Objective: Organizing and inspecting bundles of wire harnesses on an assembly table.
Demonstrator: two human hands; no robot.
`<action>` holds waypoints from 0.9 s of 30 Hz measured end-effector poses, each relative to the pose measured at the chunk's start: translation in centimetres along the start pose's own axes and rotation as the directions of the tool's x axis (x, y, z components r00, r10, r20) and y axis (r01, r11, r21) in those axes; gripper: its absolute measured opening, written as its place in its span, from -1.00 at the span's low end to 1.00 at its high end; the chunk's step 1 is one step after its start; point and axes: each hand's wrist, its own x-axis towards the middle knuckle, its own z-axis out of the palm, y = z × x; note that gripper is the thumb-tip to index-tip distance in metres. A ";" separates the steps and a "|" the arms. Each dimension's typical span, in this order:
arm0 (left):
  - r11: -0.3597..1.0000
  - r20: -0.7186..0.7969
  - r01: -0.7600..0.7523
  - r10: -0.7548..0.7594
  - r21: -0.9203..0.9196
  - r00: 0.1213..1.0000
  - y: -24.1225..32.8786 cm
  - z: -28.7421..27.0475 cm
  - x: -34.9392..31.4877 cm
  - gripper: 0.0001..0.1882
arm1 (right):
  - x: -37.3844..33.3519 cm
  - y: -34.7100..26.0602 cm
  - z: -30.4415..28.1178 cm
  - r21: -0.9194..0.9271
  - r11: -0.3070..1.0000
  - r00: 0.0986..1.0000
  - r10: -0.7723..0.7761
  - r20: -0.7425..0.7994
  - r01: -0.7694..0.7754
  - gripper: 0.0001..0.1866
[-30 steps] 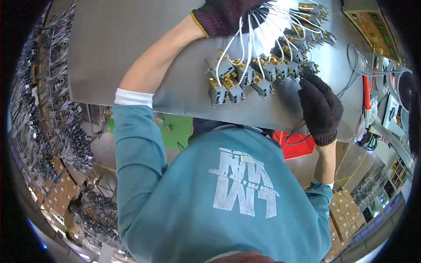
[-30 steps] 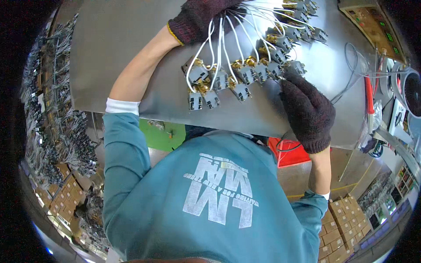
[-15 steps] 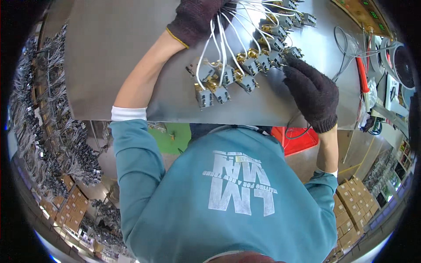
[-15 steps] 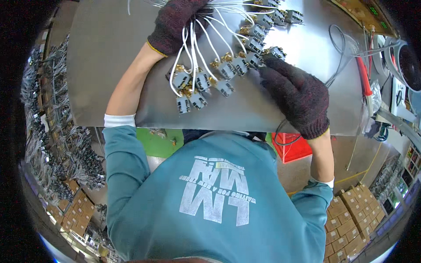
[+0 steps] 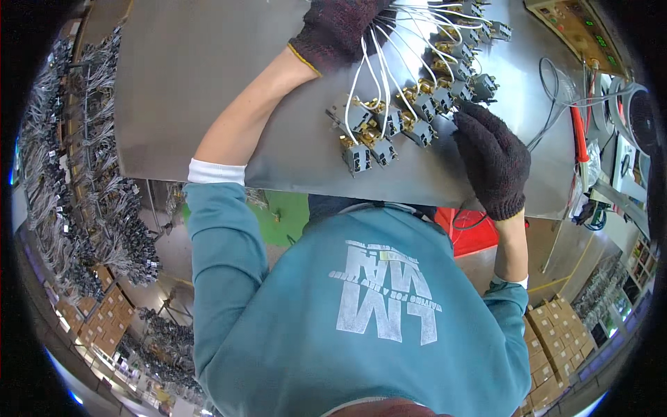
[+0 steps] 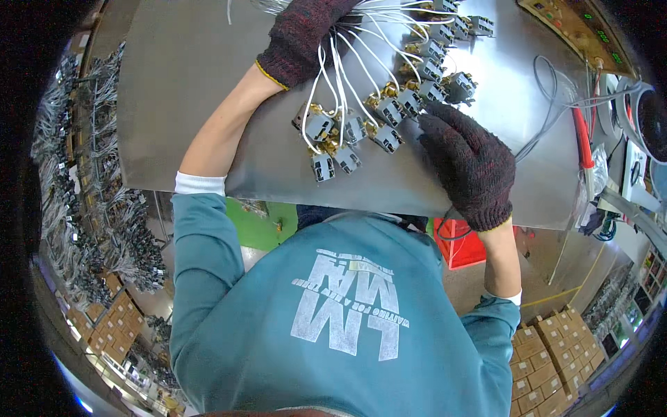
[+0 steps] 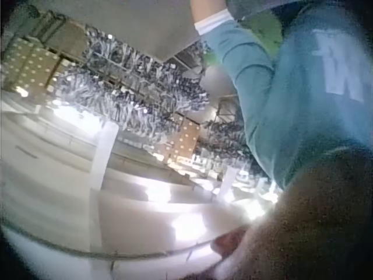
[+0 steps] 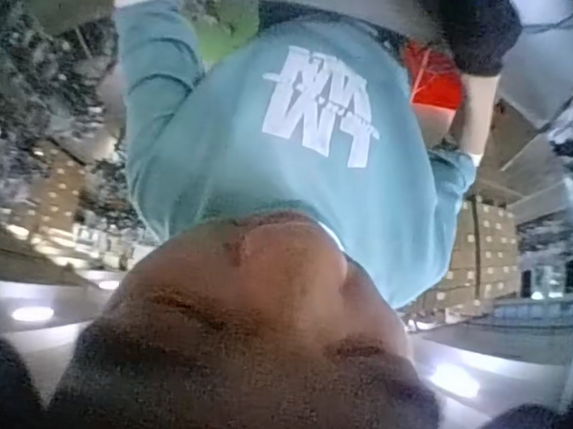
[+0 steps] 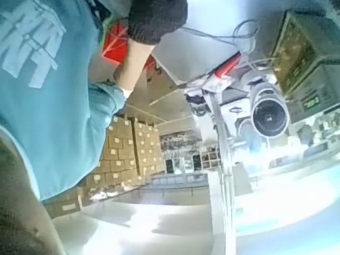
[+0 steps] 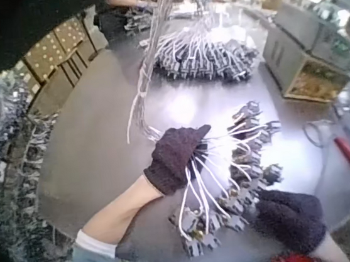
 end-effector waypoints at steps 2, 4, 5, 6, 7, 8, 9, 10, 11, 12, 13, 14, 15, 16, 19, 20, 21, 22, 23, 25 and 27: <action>1.000 -0.037 -0.004 0.004 -0.011 0.999 -0.2 0.4 -0.1 -0.44 | 0.0 0.2 0.0 -0.048 0.998 0.999 -0.033 0.020 0.034 -0.61; 0.994 -0.187 -0.104 0.097 -0.028 0.978 -0.2 0.4 0.3 -0.44 | 0.0 0.3 -0.1 -0.091 0.994 0.998 -0.055 0.007 0.056 -0.60; 0.998 -0.063 -0.008 0.004 -0.062 0.998 0.5 -0.3 0.4 -0.43 | -0.1 0.3 -0.1 -0.091 0.994 0.999 -0.054 0.009 0.055 -0.60; 0.998 -0.062 -0.007 0.003 -0.065 0.998 0.7 0.0 0.4 -0.43 | -0.3 0.2 -0.2 -0.078 0.997 1.000 -0.002 0.025 0.004 -0.60; 0.999 -0.052 -0.012 0.009 -0.046 0.999 0.5 0.1 0.3 -0.43 | -0.3 0.1 0.0 -0.060 0.997 0.998 0.043 0.039 -0.040 -0.61; 0.999 -0.042 -0.016 0.015 -0.028 0.999 0.3 0.2 0.2 -0.43 | -0.4 -0.1 0.2 -0.054 0.998 0.998 0.039 0.040 -0.037 -0.61; 1.000 -0.037 -0.013 0.012 -0.024 0.999 0.3 0.4 0.2 -0.43 | -0.5 -0.4 0.6 0.069 0.996 0.997 0.061 -0.055 -0.058 -0.61; 1.000 -0.020 -0.007 0.007 0.003 1.000 0.1 0.6 0.5 -0.44 | -0.4 -0.6 0.6 0.192 0.979 0.985 0.094 -0.144 -0.066 -0.61; 1.000 -0.003 -0.001 0.001 0.029 1.000 0.0 0.8 0.7 -0.45 | -0.4 -0.8 0.5 0.196 0.978 0.986 0.092 -0.139 -0.063 -0.61; 0.998 0.016 0.005 -0.005 0.055 1.000 -0.1 1.0 0.7 -0.47 | -0.4 -1.0 0.4 0.256 0.964 0.987 0.109 -0.119 -0.075 -0.61; 1.000 -0.042 -0.009 0.009 0.008 0.999 0.3 0.3 0.9 -0.48 | -0.4 -1.2 0.3 0.305 0.948 0.987 0.127 -0.104 -0.090 -0.61; 1.000 -0.047 -0.009 0.009 0.005 0.999 0.3 0.2 1.0 -0.48 | -0.3 -1.4 0.4 0.300 0.950 0.986 0.126 -0.104 -0.090 -0.61; 1.000 -0.025 0.000 -0.001 -0.018 1.000 0.3 0.1 1.0 -0.48 | 0.0 -1.6 0.6 0.232 0.970 0.992 0.090 -0.090 -0.067 -0.62; 0.999 0.001 0.010 -0.010 -0.038 1.000 0.2 -0.2 1.3 -0.47 | 0.3 -1.7 0.6 0.168 0.985 0.996 0.055 -0.074 -0.042 -0.63; 0.997 -0.093 -0.034 0.027 -0.073 0.995 0.6 -1.0 1.4 -0.45 | 0.5 -2.1 -0.4 0.021 1.000 1.000 0.023 -0.009 -0.023 -0.63; 0.997 -0.100 -0.033 0.026 -0.071 0.995 0.6 -0.9 1.4 -0.45 | 0.6 -2.1 -0.6 0.017 1.000 1.000 0.018 -0.010 -0.018 -0.63; 0.995 -0.099 -0.023 0.013 -0.100 0.995 0.6 -0.8 1.4 -0.44 | 0.8 -2.0 -0.8 -0.003 1.000 1.000 -0.003 0.018 0.003 -0.63; 0.992 -0.094 -0.012 0.000 -0.129 0.996 0.6 -0.8 1.2 -0.43 | 0.9 -2.1 -0.9 -0.017 1.000 0.999 -0.022 0.048 0.023 -0.63; 0.996 -0.068 0.003 -0.010 -0.092 0.998 0.5 -0.6 1.3 -0.45 | 1.0 -2.2 -1.0 -0.018 1.000 0.999 -0.025 0.047 0.026 -0.63; 0.998 -0.032 0.034 -0.036 -0.052 0.999 0.6 -0.4 1.3 -0.45 | 1.0 -2.2 -1.2 -0.030 0.999 0.998 -0.034 0.047 0.035 -0.66; 0.998 0.005 0.062 -0.062 -0.015 0.998 0.9 -0.2 1.4 -0.46 | 0.1 -2.1 -0.9 0.072 0.996 0.999 0.043 0.009 -0.043 -0.68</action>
